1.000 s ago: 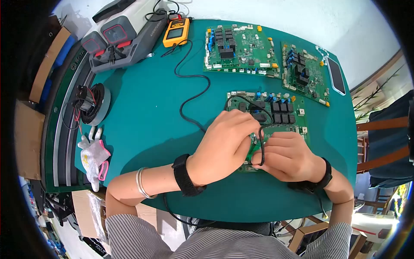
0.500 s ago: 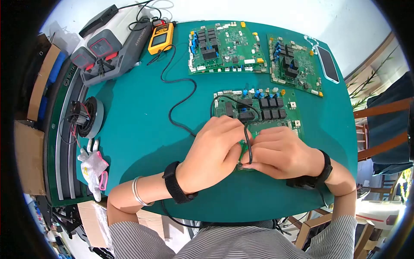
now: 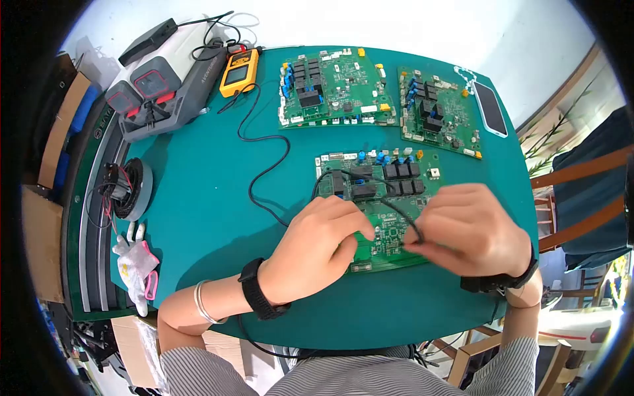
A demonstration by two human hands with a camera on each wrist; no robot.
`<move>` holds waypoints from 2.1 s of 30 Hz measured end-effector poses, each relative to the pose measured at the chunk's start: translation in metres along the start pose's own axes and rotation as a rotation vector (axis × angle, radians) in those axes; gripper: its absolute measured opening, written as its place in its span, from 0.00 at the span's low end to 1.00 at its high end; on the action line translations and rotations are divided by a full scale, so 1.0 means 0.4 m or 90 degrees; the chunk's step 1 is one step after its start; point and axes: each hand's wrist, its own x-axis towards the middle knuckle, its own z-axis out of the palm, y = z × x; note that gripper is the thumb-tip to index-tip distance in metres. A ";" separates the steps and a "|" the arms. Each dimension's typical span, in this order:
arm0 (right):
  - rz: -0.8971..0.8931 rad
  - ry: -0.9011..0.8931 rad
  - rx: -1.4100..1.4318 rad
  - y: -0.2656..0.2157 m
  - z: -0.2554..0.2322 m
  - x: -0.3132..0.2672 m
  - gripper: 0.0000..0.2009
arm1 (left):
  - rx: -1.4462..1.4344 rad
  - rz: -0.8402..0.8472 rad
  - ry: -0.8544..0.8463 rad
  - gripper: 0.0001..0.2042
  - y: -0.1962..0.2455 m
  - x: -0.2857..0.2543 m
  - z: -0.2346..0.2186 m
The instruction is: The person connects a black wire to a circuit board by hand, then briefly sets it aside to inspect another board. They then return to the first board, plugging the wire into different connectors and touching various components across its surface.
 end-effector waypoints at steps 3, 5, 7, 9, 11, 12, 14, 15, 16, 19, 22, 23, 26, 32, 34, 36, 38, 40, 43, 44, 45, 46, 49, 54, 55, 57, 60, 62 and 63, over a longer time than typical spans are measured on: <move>0.038 0.024 -0.063 0.017 -0.024 -0.015 0.10 | -0.016 -0.008 0.006 0.14 0.009 0.002 -0.008; 0.092 0.006 -0.056 0.034 -0.029 -0.020 0.10 | -0.033 -0.018 0.012 0.14 0.012 0.006 -0.007; 0.126 0.008 -0.021 0.045 -0.009 -0.018 0.09 | -0.111 -0.026 0.091 0.12 0.008 0.006 -0.002; 0.119 0.065 -0.004 0.055 0.023 -0.007 0.09 | -0.109 -0.046 0.092 0.13 0.008 0.012 -0.016; 0.145 0.086 0.019 0.058 0.052 0.002 0.08 | -0.109 -0.067 0.094 0.13 0.002 0.016 -0.019; 0.172 0.107 0.042 0.059 0.066 0.005 0.07 | -0.119 -0.057 0.112 0.13 -0.008 0.017 -0.014; 0.199 0.122 0.083 0.056 0.090 0.007 0.07 | -0.128 -0.048 0.131 0.12 -0.014 0.019 -0.018; 0.227 0.136 0.124 0.056 0.101 0.008 0.07 | -0.073 -0.047 0.121 0.12 -0.012 0.019 -0.025; 0.226 0.137 0.125 0.060 0.116 0.007 0.07 | -0.019 -0.047 0.111 0.13 -0.011 0.019 -0.029; 0.194 0.159 0.171 0.065 0.140 0.002 0.05 | -0.025 -0.035 0.127 0.13 -0.005 0.018 -0.025; 0.210 0.106 0.103 0.067 0.139 0.001 0.05 | -0.045 -0.034 0.137 0.14 -0.007 0.018 -0.023; 0.207 0.107 0.091 0.068 0.137 0.002 0.05 | -0.044 -0.036 0.137 0.14 -0.008 0.018 -0.023; 0.209 0.102 0.078 0.065 0.130 0.003 0.05 | -0.052 -0.041 0.127 0.14 -0.009 0.017 -0.023; 0.205 0.112 0.093 0.066 0.133 0.001 0.06 | -0.057 -0.055 0.119 0.13 -0.010 0.018 -0.022; 0.209 0.084 0.074 0.064 0.129 0.002 0.06 | -0.062 -0.049 0.117 0.13 -0.010 0.018 -0.021; 0.223 0.052 0.051 0.062 0.127 0.003 0.06 | -0.064 -0.047 0.111 0.13 -0.012 0.017 -0.021; 0.218 0.072 0.064 0.062 0.126 0.001 0.05 | -0.068 -0.043 0.106 0.13 -0.012 0.018 -0.021; 0.213 0.090 0.078 0.061 0.123 0.001 0.04 | -0.068 -0.039 0.097 0.12 -0.009 0.017 -0.020; 0.217 0.136 0.105 0.056 0.111 0.005 0.04 | -0.074 -0.044 0.091 0.12 -0.008 0.016 -0.019; 0.242 0.128 0.123 0.056 0.108 0.005 0.04 | -0.075 -0.044 0.091 0.12 -0.007 0.016 -0.020; 0.267 0.120 0.140 0.056 0.103 0.005 0.04 | -0.074 -0.044 0.091 0.12 -0.005 0.016 -0.020; 0.268 0.121 0.139 0.056 0.097 0.005 0.04 | -0.073 -0.043 0.092 0.12 -0.004 0.016 -0.020; 0.287 0.074 0.088 0.060 0.085 0.003 0.04 | -0.073 -0.048 0.095 0.11 -0.004 0.016 -0.020; 0.209 0.092 0.037 0.074 0.088 -0.003 0.04 | -0.073 -0.047 0.092 0.11 -0.002 0.017 -0.022; 0.209 0.092 0.037 0.075 0.092 -0.003 0.04 | -0.075 -0.046 0.092 0.11 -0.002 0.017 -0.021; 0.189 0.106 0.071 0.074 0.103 -0.001 0.04 | -0.079 -0.044 0.091 0.11 -0.003 0.017 -0.021; 0.198 0.108 0.075 0.074 0.120 -0.003 0.05 | -0.085 -0.043 0.088 0.11 -0.006 0.017 -0.020; 0.197 0.104 0.079 0.073 0.120 -0.002 0.05 | -0.085 -0.046 0.085 0.11 -0.007 0.016 -0.021; 0.194 0.101 0.084 0.073 0.120 -0.001 0.05 | -0.084 -0.042 0.086 0.11 -0.006 0.017 -0.021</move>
